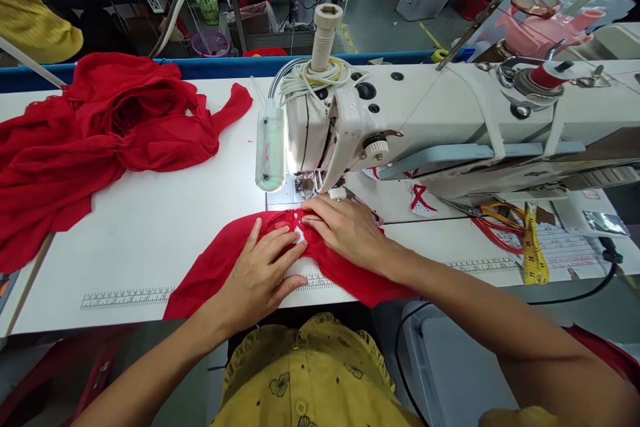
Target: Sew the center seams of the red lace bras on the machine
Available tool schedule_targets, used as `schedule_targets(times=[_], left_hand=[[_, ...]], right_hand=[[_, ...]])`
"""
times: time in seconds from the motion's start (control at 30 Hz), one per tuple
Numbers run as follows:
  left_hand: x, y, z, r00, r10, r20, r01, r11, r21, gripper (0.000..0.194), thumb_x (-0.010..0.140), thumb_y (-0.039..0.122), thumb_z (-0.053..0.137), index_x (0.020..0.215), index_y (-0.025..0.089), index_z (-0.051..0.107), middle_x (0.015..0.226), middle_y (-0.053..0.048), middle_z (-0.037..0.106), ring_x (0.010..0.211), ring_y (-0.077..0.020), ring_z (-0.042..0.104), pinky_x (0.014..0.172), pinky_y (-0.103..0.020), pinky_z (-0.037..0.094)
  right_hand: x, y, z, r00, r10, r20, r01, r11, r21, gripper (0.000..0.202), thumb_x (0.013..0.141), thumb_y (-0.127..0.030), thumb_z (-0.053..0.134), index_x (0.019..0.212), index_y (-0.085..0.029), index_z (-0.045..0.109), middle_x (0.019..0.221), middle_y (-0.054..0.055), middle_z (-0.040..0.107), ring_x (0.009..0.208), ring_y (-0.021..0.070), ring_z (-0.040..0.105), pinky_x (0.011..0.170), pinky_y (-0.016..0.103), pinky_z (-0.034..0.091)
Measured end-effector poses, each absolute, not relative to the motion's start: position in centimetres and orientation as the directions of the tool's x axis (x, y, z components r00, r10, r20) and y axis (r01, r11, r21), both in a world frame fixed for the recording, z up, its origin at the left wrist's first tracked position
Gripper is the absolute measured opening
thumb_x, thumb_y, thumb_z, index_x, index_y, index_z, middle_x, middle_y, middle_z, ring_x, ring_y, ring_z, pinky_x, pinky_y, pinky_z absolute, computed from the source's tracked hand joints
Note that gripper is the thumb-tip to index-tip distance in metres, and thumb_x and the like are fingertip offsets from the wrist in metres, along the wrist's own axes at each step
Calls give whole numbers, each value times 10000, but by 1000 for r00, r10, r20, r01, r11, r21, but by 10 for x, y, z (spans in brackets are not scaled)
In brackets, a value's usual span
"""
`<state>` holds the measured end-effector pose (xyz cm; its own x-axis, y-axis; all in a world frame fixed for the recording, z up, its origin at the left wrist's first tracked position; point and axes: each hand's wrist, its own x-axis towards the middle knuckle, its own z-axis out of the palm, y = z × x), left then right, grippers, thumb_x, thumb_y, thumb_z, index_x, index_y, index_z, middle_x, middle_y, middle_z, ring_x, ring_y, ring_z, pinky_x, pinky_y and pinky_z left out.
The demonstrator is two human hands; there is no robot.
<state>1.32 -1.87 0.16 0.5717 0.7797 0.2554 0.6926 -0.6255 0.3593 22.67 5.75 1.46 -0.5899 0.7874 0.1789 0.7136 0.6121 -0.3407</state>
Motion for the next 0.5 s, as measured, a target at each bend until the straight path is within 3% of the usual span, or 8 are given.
schedule_targets(times=[0.1,0.17,0.27,0.4,0.5], left_hand=[[17,-10,2,476,799,367,646,-601,471,349,1015,220,476,1351,151,541,1310,-128,634,1290,-213,555,1201,-503,373],[17,-4,-2,479,791,381,645,-611,459,325,1017,203,467,1325,144,552,1296,-130,639,1267,-212,571,1178,-488,412],[15,1,-8,547,773,321,667,-634,391,327,1017,229,480,1323,142,557,1321,-139,629,1272,-241,570,1193,-566,359],[12,1,-9,519,812,268,700,-583,412,350,1022,244,464,1358,177,530,1342,-129,621,1278,-234,563,1195,-563,339],[9,3,-7,471,853,224,763,-521,382,450,1005,356,508,1418,178,472,1387,-142,592,1294,-260,549,1223,-637,197]], right_hand=[[233,39,12,-638,725,259,636,686,-354,212,1025,-300,469,1079,-199,647,1078,87,709,1020,222,630,802,337,509],[238,34,7,-679,669,302,596,743,-305,219,1017,-317,492,1097,-191,652,1155,93,701,1133,236,611,833,340,536],[244,33,0,-718,612,330,562,791,-244,260,1008,-364,522,1139,-181,653,1227,90,690,1208,236,595,855,341,565],[248,33,-2,-744,610,272,567,792,-226,408,986,-488,529,1234,-180,629,1304,122,655,1267,263,564,808,357,593],[250,38,-1,-764,595,250,557,804,-209,484,973,-538,523,1250,-154,624,1331,144,638,1279,280,553,785,364,602]])
